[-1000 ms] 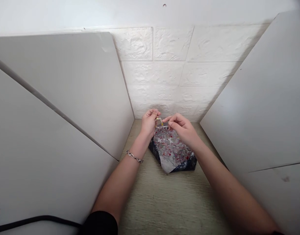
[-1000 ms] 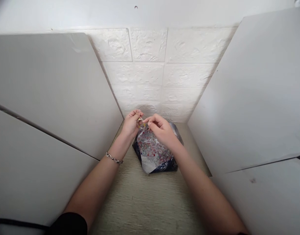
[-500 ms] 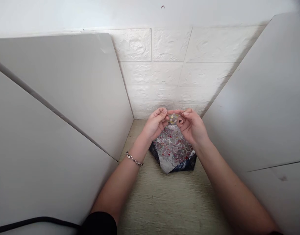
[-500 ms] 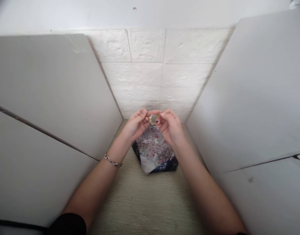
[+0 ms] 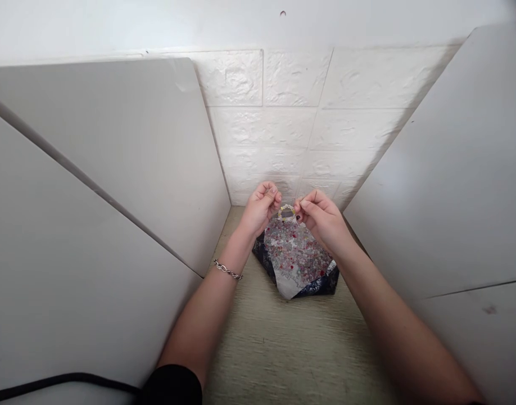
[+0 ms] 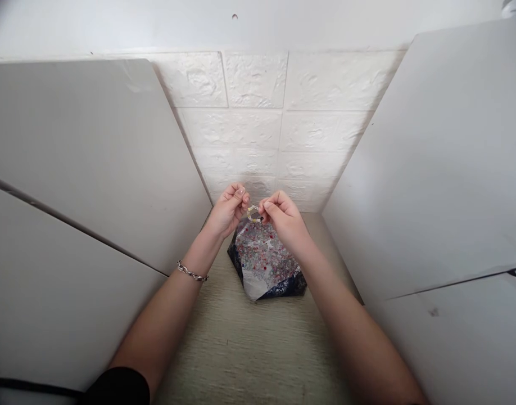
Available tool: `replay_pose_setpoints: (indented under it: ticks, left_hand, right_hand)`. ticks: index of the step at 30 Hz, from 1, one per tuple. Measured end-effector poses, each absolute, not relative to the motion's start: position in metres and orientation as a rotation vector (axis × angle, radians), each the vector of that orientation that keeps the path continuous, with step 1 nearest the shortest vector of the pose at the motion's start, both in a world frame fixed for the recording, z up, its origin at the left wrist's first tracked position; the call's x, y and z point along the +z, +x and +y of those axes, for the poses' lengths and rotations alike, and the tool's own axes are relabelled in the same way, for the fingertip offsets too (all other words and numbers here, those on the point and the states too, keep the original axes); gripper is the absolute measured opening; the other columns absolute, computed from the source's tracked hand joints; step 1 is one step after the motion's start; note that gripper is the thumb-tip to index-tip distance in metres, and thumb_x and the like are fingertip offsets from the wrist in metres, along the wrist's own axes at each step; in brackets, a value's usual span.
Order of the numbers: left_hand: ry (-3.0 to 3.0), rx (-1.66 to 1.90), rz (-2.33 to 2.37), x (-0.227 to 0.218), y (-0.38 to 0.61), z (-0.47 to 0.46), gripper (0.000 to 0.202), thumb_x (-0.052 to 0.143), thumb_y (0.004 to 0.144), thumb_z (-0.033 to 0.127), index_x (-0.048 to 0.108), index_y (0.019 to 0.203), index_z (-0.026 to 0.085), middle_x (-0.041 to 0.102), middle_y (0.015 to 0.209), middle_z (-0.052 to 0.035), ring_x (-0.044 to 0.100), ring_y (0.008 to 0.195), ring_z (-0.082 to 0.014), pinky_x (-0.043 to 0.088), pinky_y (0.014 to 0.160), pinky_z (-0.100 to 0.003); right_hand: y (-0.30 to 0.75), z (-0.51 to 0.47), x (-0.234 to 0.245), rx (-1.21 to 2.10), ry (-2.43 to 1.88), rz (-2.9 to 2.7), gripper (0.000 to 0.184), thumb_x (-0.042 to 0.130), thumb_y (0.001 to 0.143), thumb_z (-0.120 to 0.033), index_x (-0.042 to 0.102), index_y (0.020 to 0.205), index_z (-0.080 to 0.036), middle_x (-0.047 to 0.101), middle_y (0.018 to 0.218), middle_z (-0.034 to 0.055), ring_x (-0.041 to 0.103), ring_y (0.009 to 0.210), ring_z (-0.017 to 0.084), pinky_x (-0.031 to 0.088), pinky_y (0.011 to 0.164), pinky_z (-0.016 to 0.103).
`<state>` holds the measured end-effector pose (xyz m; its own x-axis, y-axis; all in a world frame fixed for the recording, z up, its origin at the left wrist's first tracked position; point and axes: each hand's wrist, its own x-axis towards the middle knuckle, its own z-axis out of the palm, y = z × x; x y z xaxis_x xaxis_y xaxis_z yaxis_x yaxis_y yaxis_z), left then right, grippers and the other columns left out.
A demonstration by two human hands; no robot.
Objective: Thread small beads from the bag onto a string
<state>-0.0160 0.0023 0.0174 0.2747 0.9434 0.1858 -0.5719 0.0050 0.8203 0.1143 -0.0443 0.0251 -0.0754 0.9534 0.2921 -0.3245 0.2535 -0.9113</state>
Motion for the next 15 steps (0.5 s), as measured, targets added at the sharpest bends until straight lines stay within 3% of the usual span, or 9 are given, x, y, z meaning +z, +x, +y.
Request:
replay_pose_setpoints:
  ticks: [8,15]
  left_hand:
    - [1.009,1.140,0.524,0.014,-0.009,-0.004,0.020,0.066,0.067,0.028,0.052,0.072,0.014,0.055,0.059,0.0035,0.048,0.050,-0.0025,0.039,0.050,-0.013]
    - [0.912,1.060,0.499,0.012,-0.006,-0.004,0.018,0.069,0.064,0.020,0.063,0.078,0.011,0.062,0.067,-0.0009,0.057,0.062,-0.0053,0.046,0.067,-0.019]
  right_hand:
    - [0.118,-0.039,0.019,1.196,-0.805,-1.160,0.013,0.059,0.071,-0.027,0.053,0.066,-0.018,0.058,0.065,-0.0033,0.048,0.054,0.006,0.040,0.054,0.021]
    - [0.123,-0.032,0.014,1.204,-0.840,-1.054,0.012,0.068,0.064,-0.028,0.063,0.069,-0.018,0.063,0.067,-0.0014,0.054,0.059,0.007,0.045,0.061,0.021]
